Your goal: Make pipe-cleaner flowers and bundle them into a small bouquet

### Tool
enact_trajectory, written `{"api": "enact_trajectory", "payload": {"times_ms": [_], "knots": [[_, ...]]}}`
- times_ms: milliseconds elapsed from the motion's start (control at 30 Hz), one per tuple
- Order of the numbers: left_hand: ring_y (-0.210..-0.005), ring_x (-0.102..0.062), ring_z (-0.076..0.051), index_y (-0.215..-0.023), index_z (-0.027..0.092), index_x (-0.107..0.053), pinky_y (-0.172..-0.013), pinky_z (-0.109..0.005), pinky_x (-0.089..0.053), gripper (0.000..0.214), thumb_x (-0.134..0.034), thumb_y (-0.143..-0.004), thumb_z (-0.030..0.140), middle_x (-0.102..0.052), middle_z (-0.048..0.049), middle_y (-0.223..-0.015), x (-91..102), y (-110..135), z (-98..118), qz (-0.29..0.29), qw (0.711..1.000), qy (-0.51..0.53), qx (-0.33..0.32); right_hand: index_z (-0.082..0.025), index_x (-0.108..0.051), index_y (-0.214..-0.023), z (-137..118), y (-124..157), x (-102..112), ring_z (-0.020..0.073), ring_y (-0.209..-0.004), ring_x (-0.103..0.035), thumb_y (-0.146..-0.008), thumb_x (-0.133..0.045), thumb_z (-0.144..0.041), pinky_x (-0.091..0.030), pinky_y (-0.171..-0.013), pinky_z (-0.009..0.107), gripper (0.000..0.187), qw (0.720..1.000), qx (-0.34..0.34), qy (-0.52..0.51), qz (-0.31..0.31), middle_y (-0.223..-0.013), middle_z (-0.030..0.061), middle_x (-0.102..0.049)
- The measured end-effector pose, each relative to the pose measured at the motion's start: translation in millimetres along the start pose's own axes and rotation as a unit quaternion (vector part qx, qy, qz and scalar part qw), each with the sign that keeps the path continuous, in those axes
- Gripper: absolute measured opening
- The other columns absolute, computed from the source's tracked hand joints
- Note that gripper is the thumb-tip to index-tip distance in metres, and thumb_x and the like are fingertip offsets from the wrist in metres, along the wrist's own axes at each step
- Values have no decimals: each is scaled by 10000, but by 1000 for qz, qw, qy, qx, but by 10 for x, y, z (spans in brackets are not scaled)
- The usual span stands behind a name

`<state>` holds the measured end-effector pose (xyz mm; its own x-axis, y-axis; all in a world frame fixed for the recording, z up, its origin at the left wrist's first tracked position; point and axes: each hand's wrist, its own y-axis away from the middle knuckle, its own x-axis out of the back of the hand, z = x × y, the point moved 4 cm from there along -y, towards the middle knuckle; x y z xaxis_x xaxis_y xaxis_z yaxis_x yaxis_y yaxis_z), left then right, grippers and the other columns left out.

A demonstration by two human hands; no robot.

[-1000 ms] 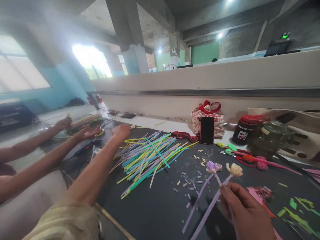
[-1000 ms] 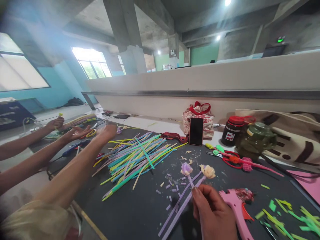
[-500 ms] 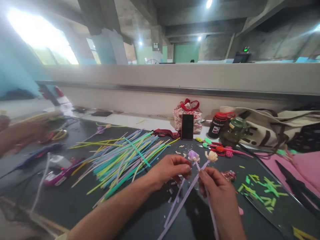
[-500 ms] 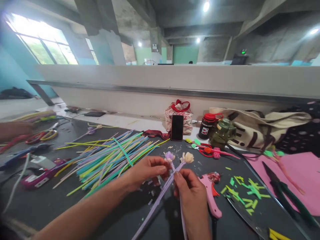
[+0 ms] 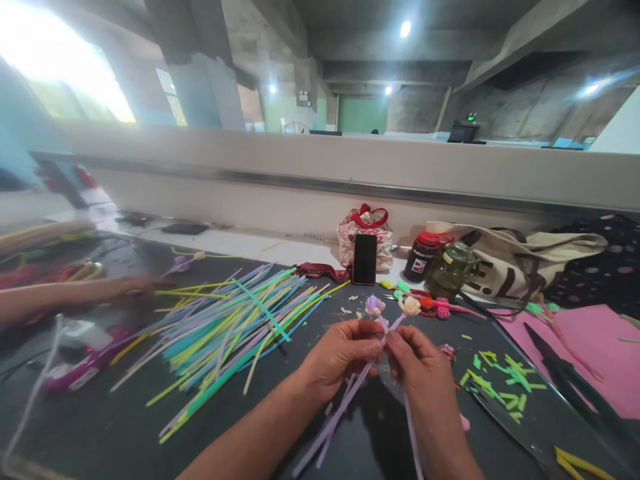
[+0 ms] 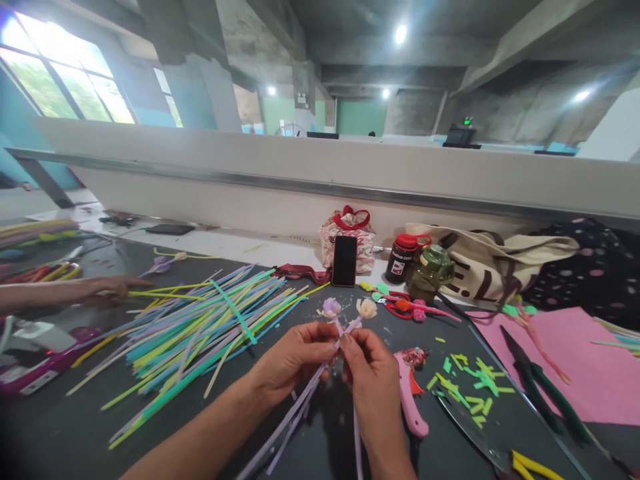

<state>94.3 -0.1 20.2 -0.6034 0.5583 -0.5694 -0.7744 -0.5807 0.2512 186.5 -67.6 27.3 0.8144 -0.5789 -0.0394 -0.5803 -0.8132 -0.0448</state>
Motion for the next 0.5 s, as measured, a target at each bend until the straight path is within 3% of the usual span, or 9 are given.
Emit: {"api": "enact_trajectory", "payload": {"times_ms": [133, 300, 500], "knots": [[-485, -515, -73, -792, 117, -653, -482, -189, -418, 288, -749, -535, 205, -590, -2, -595, 3, 19, -8, 28, 999, -2, -23, -162, -565, -673, -16, 8, -11, 73, -408, -337, -704, -592, -426, -250, -386, 184, 267, 1000, 6, -12, -5, -449, -70, -424], [-493, -519, -65, -812, 101, -691, -493, -176, -388, 272, -723, -583, 244, -624, -34, -639, -36, 18, -15, 23, 997, 5, -78, -159, -575, -663, 58, 17, -83, 74, -411, -358, -701, -603, -412, -272, -398, 184, 257, 999, -11, -48, 6, -460, -63, -446], [-471, -517, -61, -807, 104, -683, -484, -174, -397, 263, -720, -590, 247, -618, -33, -634, 19, 0, -45, 38, 996, 33, -70, -140, -636, -778, 64, 8, -107, 77, -422, -384, -689, -619, -388, -280, -401, 190, 264, 999, -25, -41, 0, -495, -45, -508]]}}
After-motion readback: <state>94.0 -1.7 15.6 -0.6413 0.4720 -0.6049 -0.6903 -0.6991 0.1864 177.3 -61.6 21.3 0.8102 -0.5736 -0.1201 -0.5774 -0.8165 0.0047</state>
